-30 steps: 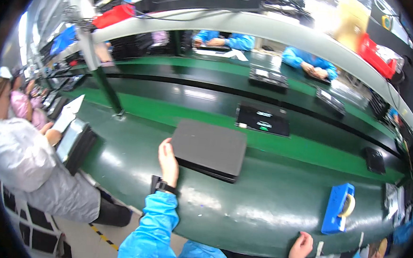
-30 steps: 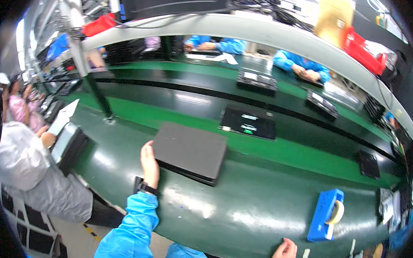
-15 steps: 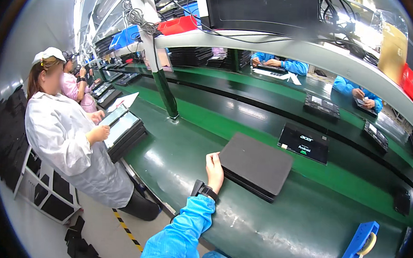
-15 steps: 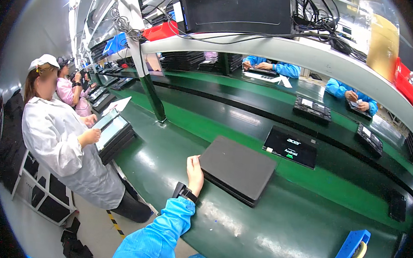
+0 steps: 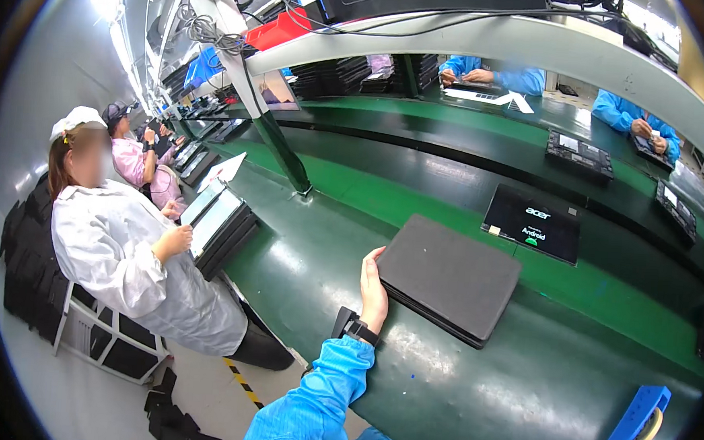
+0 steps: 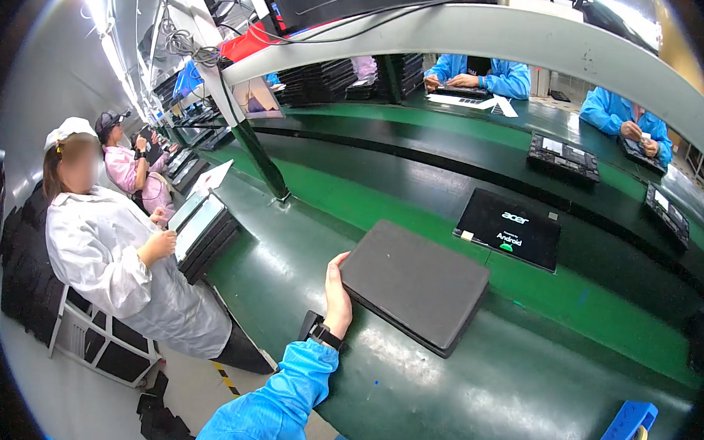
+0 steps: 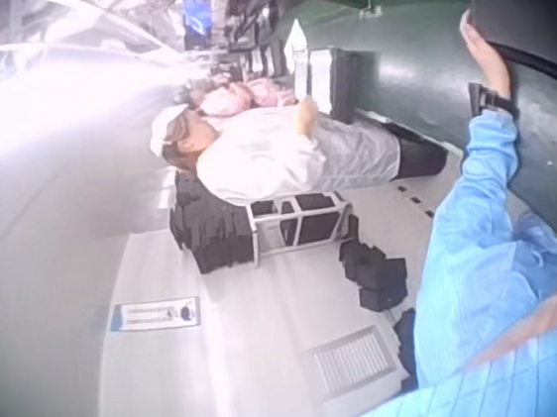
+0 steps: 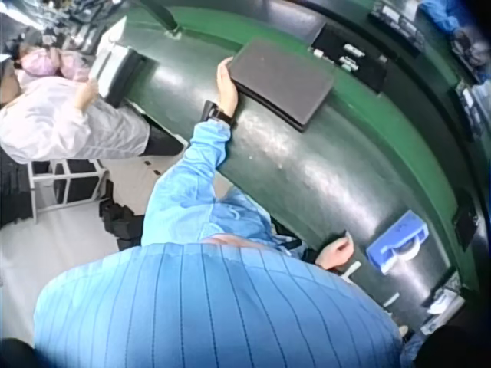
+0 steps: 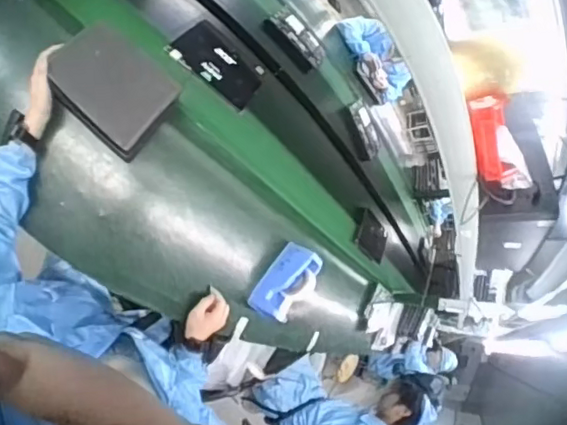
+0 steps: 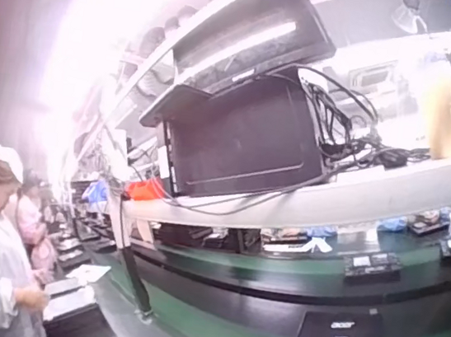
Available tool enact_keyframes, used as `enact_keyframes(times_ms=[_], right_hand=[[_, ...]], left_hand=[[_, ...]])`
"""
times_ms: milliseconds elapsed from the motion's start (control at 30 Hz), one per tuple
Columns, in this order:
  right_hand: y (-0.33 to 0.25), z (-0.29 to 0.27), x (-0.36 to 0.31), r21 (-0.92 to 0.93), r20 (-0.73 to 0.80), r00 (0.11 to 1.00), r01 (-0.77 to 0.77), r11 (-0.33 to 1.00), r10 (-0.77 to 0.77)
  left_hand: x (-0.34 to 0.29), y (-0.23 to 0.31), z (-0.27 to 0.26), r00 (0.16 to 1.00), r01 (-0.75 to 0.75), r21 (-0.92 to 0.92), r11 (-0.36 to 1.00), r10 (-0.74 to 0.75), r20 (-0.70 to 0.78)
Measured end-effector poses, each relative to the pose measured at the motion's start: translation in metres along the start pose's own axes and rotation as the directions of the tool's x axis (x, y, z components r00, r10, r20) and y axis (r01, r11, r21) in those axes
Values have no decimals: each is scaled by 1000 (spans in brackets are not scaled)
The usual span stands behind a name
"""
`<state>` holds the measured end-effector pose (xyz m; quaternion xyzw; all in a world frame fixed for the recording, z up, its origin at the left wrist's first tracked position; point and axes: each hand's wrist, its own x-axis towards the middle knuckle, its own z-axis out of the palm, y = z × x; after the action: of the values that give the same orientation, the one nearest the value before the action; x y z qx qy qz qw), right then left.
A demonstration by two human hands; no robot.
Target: Assembling electronic tablet screens and chassis on a production conveyor line.
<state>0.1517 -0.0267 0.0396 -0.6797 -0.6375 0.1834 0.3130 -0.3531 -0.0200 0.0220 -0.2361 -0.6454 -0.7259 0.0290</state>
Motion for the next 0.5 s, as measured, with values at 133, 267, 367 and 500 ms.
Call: enact_keyframes(times_ms=[133, 267, 367, 500], right_hand=[[8, 3, 1, 4, -11, 1000, 13, 1000, -13], [13, 1, 2, 4, -2, 999, 49, 999, -48], [16, -5, 3, -22, 33, 996, 89, 996, -88], [11, -12, 2, -15, 71, 993, 90, 996, -89]], left_hand=[[1, 5, 3, 994, 38, -43, 998, -33, 105], [1, -1, 2, 991, 39, -15, 999, -37, 132], [-2, 0, 1, 992, 3, 38, 999, -8, 124], [-2, -17, -11, 999, 34, -122, 992, -29, 36]])
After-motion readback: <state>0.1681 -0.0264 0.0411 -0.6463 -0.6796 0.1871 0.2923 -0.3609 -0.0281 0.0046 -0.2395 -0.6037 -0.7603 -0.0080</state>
